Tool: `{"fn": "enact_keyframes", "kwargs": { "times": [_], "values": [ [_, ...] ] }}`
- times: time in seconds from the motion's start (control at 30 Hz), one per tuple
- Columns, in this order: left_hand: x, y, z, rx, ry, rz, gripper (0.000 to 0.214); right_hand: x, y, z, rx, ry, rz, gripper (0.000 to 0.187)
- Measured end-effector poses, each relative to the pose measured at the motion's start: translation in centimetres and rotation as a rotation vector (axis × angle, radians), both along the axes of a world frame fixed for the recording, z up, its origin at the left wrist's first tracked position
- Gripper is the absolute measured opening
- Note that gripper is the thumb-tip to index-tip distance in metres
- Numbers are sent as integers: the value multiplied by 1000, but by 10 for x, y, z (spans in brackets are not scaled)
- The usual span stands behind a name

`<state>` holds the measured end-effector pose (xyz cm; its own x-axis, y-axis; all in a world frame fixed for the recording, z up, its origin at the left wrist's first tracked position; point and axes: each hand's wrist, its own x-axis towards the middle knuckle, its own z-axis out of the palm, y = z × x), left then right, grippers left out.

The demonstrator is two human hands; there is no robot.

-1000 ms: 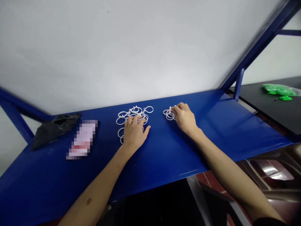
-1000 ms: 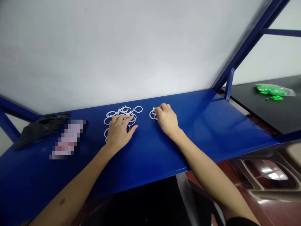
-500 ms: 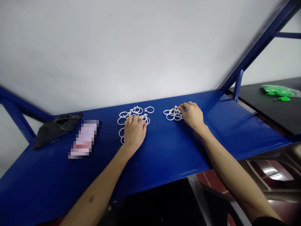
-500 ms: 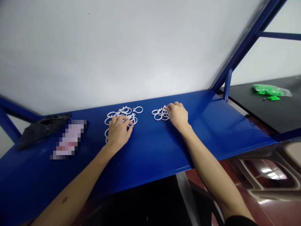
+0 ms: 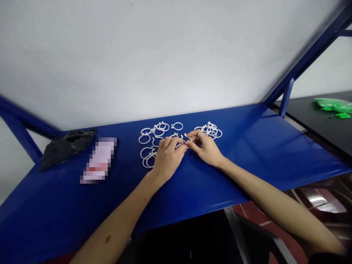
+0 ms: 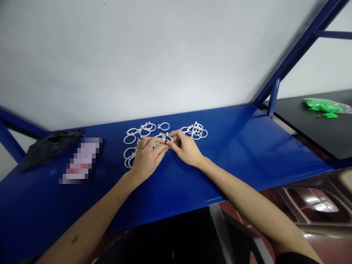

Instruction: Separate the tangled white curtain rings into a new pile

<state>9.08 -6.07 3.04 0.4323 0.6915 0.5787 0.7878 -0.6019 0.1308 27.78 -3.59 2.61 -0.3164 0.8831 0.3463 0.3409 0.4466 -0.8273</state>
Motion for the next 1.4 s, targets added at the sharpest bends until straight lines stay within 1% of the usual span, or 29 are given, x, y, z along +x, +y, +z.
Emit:
{"fn": "enact_keyframes", "kwargs": {
  "times": [0.07, 0.2, 0.33, 0.47, 0.63, 0.7, 0.73, 0.8, 0.9, 1.03, 1.13, 1.27, 1.4],
  "values": [
    [0, 0, -2, -23, 33, 9, 13, -1, 0, 0, -24, 28, -4, 21],
    [-1, 2, -4, -85, 56, 95, 16, 5, 4, 0, -14, -2, -30, 19],
    [-3, 6, -8, -102, 57, 153, 14, 8, 7, 2, 67, -53, -53, 17],
    [-7, 9, -10, -102, 58, 164, 8, 10, 8, 5, 171, -134, -63, 17],
    [-13, 13, -10, -94, 44, 220, 10, 13, 8, 8, 193, -207, -26, 17],
    [-13, 13, -8, -99, 26, 248, 9, 13, 8, 9, 186, -204, -38, 17],
    [-13, 12, -7, -102, 9, 252, 10, 13, 8, 9, 181, -191, -55, 17],
    [-9, 10, -3, -105, -44, 245, 18, 13, 8, 9, 163, -136, -95, 18],
    [-1, 4, 2, -132, -196, 194, 21, 12, 7, 8, 114, -21, -111, 21],
    [3, 2, 4, -272, -467, 107, 11, 8, 2, 4, 62, 31, -30, 22],
    [1, 4, 2, -358, -607, 90, 12, 5, -2, 1, 69, 51, 31, 21],
    [0, 3, 1, -387, -659, 91, 9, 2, -6, 3, 112, 54, 69, 20],
    [1, -1, 1, -349, -638, 67, 12, 4, -9, 5, 249, -2, 104, 17]
  ]
}}
